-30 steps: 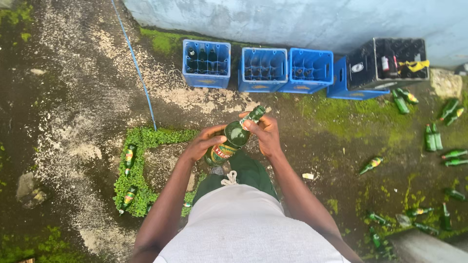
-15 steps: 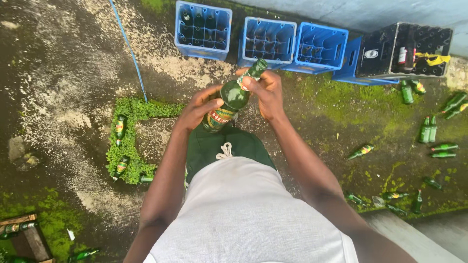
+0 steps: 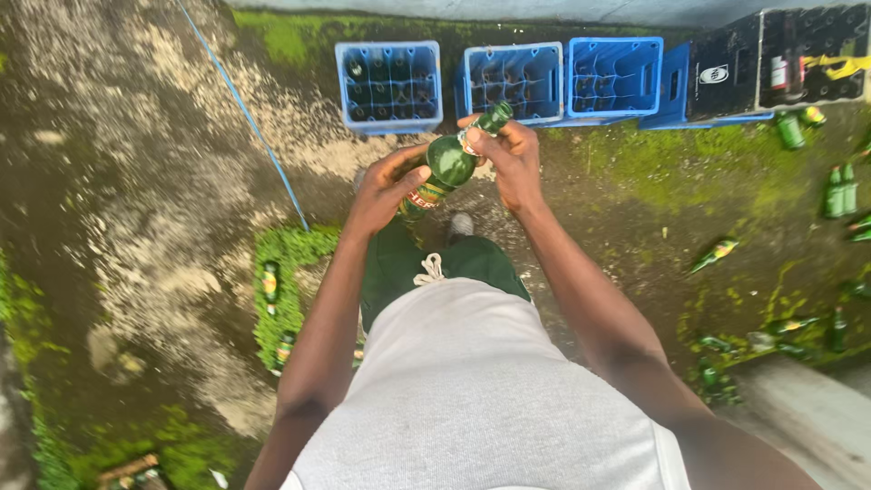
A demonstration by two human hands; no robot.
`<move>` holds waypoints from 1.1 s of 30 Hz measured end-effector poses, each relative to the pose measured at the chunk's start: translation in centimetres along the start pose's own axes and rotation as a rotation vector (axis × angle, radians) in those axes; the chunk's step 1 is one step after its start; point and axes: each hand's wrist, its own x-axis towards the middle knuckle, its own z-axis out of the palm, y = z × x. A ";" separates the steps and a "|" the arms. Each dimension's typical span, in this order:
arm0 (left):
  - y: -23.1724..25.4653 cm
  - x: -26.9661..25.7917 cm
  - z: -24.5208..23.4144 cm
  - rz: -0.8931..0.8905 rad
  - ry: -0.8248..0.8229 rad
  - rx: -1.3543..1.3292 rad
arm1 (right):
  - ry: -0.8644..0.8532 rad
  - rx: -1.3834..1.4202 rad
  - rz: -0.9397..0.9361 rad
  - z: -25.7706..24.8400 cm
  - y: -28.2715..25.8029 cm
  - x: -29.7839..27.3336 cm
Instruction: The person picks up glass bottles from the ground and places them into plastic crates.
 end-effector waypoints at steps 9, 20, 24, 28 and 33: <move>3.4 4.9 -8.6 0.044 0.012 0.369 | 0.177 -0.056 -0.010 5.9 1.6 3.9; 0.7 8.7 -7.3 -0.008 0.181 0.349 | 0.276 -0.175 0.008 5.6 4.4 7.0; -2.3 9.8 -6.3 0.010 0.180 0.199 | 0.228 -0.149 0.005 3.4 5.5 8.7; -5.8 10.5 -5.5 -0.072 0.181 0.220 | 0.175 -0.128 -0.028 1.5 7.0 10.4; -10.4 11.9 -4.0 -0.116 0.094 0.099 | 0.228 -0.319 0.013 -0.1 10.3 11.8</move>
